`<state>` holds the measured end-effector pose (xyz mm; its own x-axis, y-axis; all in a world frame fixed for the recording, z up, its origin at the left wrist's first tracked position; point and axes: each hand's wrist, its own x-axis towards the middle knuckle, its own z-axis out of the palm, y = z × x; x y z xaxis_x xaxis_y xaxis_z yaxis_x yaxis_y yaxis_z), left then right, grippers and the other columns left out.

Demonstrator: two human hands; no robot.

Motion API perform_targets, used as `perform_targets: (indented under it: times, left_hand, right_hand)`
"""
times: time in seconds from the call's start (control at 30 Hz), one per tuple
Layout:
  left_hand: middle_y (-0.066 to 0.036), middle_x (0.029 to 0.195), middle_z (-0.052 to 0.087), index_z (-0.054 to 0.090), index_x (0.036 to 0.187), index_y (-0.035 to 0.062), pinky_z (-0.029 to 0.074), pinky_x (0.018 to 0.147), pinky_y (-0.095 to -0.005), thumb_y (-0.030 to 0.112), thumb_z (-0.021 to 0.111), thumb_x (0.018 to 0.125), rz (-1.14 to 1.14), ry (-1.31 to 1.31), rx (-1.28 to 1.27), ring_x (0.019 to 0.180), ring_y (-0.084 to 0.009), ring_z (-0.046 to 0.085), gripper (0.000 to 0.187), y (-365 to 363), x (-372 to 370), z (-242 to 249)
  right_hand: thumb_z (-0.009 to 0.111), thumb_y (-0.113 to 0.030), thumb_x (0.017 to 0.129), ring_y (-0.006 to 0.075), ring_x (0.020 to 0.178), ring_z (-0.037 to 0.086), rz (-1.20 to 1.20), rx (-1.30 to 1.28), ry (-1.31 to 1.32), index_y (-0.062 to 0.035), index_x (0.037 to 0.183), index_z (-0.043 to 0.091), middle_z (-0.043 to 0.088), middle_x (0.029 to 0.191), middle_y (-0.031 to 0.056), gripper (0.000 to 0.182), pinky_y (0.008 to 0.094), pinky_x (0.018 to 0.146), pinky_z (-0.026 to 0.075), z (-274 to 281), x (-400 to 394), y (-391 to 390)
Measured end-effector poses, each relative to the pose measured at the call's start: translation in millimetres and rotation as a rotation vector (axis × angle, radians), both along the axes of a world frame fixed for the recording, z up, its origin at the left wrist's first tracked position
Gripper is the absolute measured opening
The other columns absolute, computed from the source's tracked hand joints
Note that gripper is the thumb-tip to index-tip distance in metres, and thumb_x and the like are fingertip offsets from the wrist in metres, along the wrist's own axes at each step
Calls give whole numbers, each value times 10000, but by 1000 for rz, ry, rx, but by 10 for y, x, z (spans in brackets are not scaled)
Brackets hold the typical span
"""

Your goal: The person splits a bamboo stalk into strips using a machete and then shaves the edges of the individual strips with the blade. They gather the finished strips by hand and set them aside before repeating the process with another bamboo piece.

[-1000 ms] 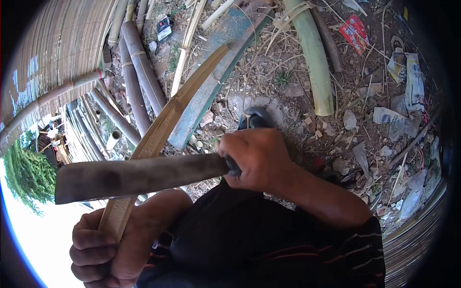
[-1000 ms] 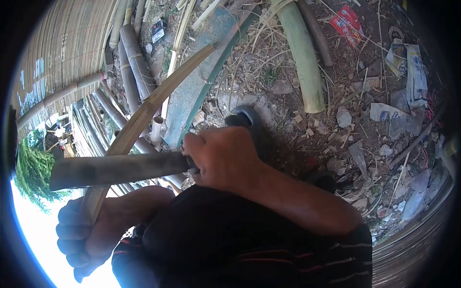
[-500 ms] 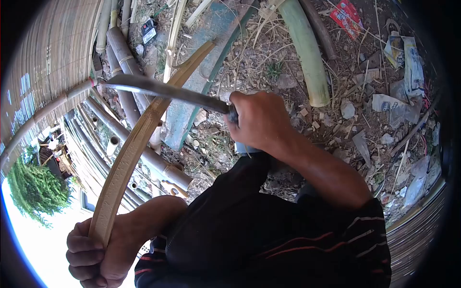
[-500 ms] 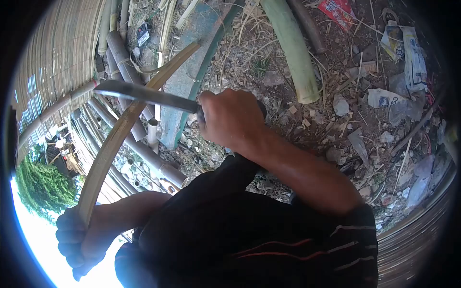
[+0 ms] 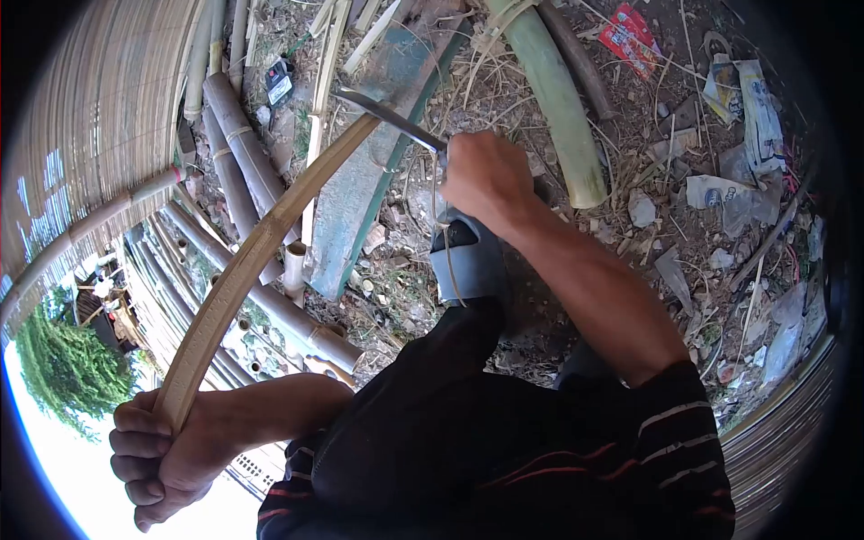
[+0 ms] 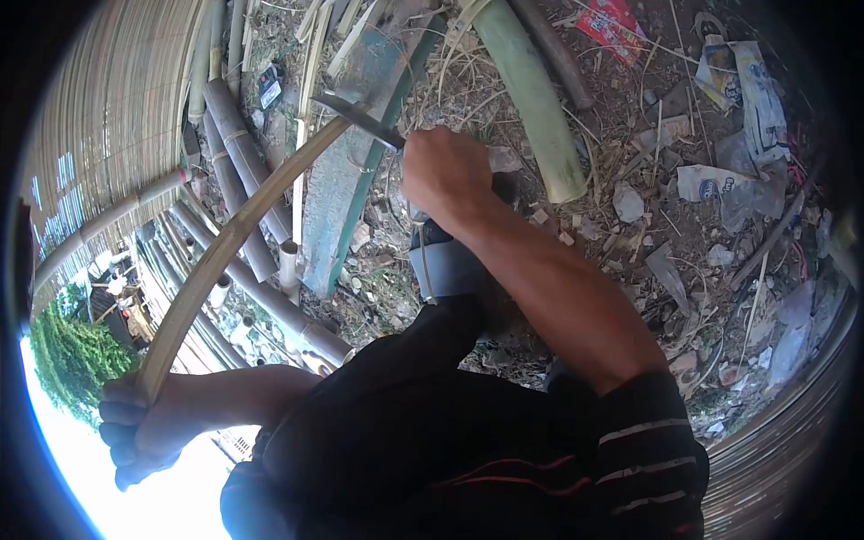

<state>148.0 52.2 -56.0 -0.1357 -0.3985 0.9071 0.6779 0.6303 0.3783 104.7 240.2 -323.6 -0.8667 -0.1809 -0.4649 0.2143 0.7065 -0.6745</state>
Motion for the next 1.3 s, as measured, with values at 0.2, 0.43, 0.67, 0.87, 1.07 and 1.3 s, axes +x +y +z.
perform_targets:
  times: [0.2, 0.43, 0.67, 0.87, 1.07, 1.3]
  left_hand:
    - [72, 550, 209, 336, 568, 207, 227, 427, -234, 554, 416, 1059, -78, -27, -22, 440, -82, 212, 607, -115, -1, 33]
    - [78, 562, 243, 403, 566, 204, 255, 436, -217, 559, 431, 1052, -301, -213, -85, 447, -58, 236, 603, -163, 253, 21]
    - [115, 503, 321, 426, 536, 177, 172, 372, -205, 259, 532, 1017, -1289, -180, -34, 376, -1, 257, 500, -85, 166, -27]
    - [77, 548, 371, 473, 611, 118, 184, 387, -235, 280, 507, 999, -1669, -187, -226, 410, -34, 316, 422, -24, -20, -80]
    - [88, 517, 363, 525, 607, 89, 143, 388, -220, -156, 537, 712, -1667, -68, -83, 398, -9, 342, 267, -15, 37, -120]
    - [120, 486, 320, 476, 551, 158, 148, 376, -169, 127, 580, 916, -1358, -183, -6, 385, 15, 260, 380, -106, 52, -23]
  right_hand:
    - [723, -177, 773, 385, 874, 742, -45, 28, -53, -7, 891, 757, 736, 878, 230, 209, 473, 798, 594, -406, 96, 93]
    - [743, -226, 822, 373, 685, 718, 59, -345, 184, -38, 869, 665, 692, 700, 191, 208, 503, 664, 570, 642, 619, -197]
    - [856, -175, 613, 279, 609, 663, 186, -681, 431, -89, 872, 588, 650, 740, 69, 382, 403, 512, 497, 1089, 903, 26]
    - [854, -180, 646, 285, 597, 671, 283, -662, 399, -84, 825, 598, 653, 702, 85, 327, 398, 515, 506, 1220, 774, 232]
    - [800, -159, 762, 329, 564, 668, 120, -588, 298, -33, 780, 589, 607, 607, 119, 247, 411, 531, 524, 911, 810, 162]
    - [786, -180, 789, 314, 589, 678, 14, -606, 169, -41, 787, 609, 606, 600, 124, 225, 405, 526, 507, 776, 810, -62]
